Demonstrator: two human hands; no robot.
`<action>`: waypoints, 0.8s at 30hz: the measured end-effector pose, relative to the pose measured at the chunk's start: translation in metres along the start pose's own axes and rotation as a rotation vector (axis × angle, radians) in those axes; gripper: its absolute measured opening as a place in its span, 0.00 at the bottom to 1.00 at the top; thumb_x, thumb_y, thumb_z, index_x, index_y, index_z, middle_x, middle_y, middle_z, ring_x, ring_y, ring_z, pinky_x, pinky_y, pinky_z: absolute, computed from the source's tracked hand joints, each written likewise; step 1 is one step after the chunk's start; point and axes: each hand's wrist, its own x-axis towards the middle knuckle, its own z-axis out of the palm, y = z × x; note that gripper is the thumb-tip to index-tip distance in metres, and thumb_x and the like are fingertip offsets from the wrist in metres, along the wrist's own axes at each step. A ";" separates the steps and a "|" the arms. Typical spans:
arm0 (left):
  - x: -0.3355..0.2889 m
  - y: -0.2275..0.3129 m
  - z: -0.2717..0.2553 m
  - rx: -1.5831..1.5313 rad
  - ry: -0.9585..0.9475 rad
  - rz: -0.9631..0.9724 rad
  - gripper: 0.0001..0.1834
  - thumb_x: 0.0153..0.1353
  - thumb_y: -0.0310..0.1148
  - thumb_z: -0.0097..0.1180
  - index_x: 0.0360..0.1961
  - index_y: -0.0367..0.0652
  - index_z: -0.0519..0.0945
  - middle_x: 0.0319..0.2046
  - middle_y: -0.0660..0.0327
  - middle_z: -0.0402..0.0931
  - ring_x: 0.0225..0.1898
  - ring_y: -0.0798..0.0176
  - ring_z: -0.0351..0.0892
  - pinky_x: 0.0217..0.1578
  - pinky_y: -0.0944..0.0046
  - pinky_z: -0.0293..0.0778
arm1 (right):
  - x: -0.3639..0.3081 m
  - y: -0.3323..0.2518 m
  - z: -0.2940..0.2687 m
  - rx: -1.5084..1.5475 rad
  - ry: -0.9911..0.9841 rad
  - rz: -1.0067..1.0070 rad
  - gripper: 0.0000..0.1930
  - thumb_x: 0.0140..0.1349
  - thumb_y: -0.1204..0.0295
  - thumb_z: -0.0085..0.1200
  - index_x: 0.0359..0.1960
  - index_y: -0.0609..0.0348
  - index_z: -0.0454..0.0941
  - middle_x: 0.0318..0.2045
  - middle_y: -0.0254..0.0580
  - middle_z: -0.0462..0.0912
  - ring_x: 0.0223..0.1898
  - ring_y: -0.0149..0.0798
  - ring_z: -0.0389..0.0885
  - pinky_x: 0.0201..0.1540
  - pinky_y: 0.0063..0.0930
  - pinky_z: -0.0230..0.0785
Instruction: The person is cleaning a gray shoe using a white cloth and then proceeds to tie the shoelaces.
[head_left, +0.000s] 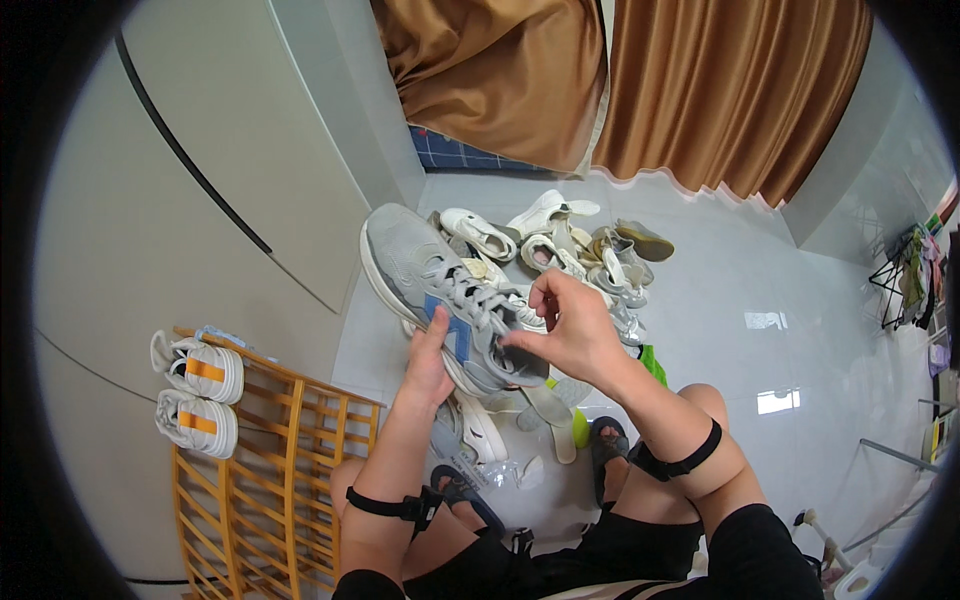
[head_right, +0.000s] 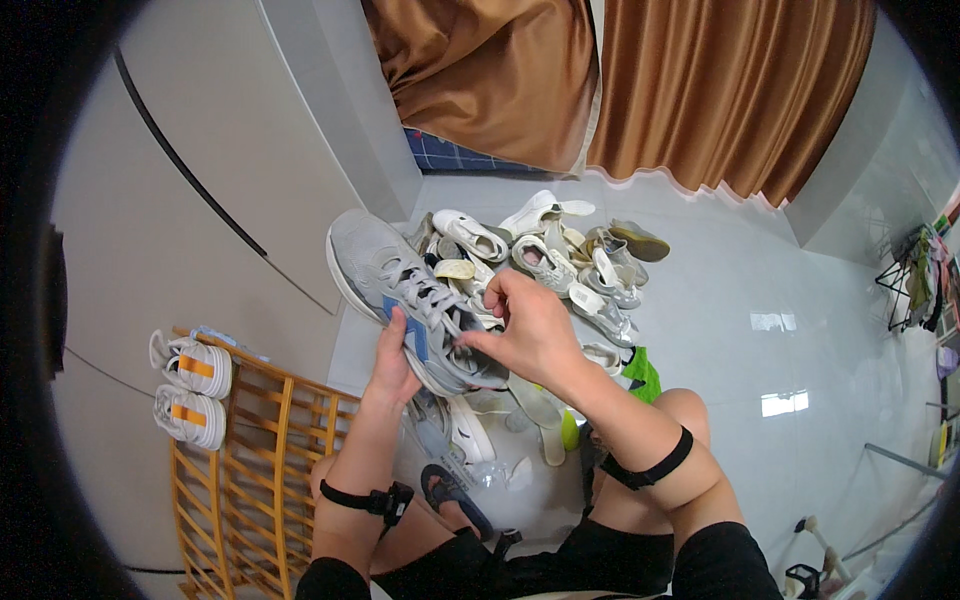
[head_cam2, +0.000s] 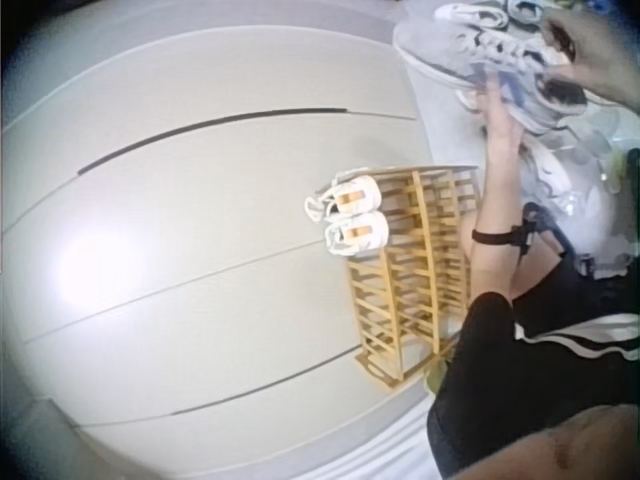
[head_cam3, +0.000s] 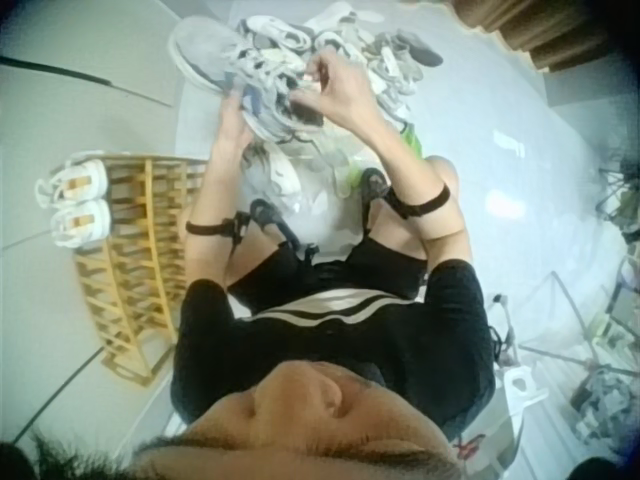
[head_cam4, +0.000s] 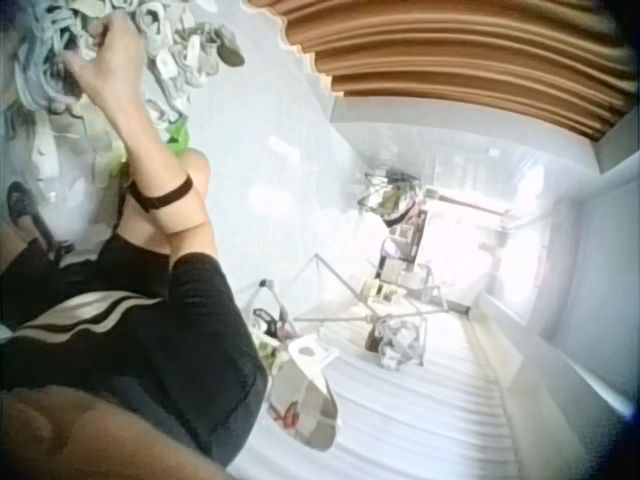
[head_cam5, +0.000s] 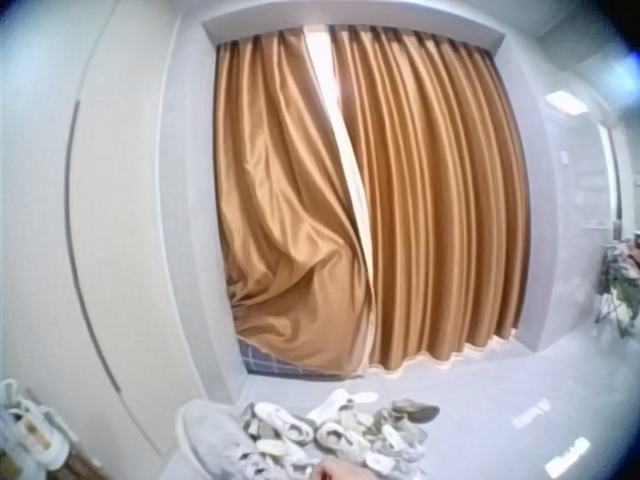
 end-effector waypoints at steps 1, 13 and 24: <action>-0.003 -0.001 0.002 -0.002 0.002 -0.003 0.38 0.73 0.50 0.64 0.73 0.37 0.66 0.67 0.53 0.75 0.65 0.54 0.78 0.67 0.50 0.75 | -0.001 0.009 0.007 -0.003 0.021 -0.049 0.22 0.49 0.69 0.78 0.24 0.60 0.69 0.19 0.36 0.72 0.21 0.35 0.70 0.27 0.31 0.67; -0.022 0.016 0.016 0.177 -0.031 -0.055 0.40 0.73 0.53 0.63 0.73 0.35 0.67 0.64 0.53 0.78 0.61 0.57 0.82 0.63 0.54 0.78 | -0.008 0.051 0.037 0.666 -0.438 0.136 0.12 0.61 0.79 0.67 0.39 0.57 0.74 0.27 0.18 0.71 0.28 0.16 0.68 0.30 0.19 0.64; -0.031 0.075 -0.010 0.115 0.157 -0.008 0.31 0.74 0.44 0.64 0.68 0.33 0.73 0.59 0.53 0.82 0.57 0.59 0.85 0.58 0.57 0.82 | -0.086 0.191 0.167 -0.290 -0.968 0.319 0.16 0.69 0.60 0.57 0.46 0.56 0.90 0.48 0.50 0.90 0.47 0.52 0.88 0.52 0.47 0.78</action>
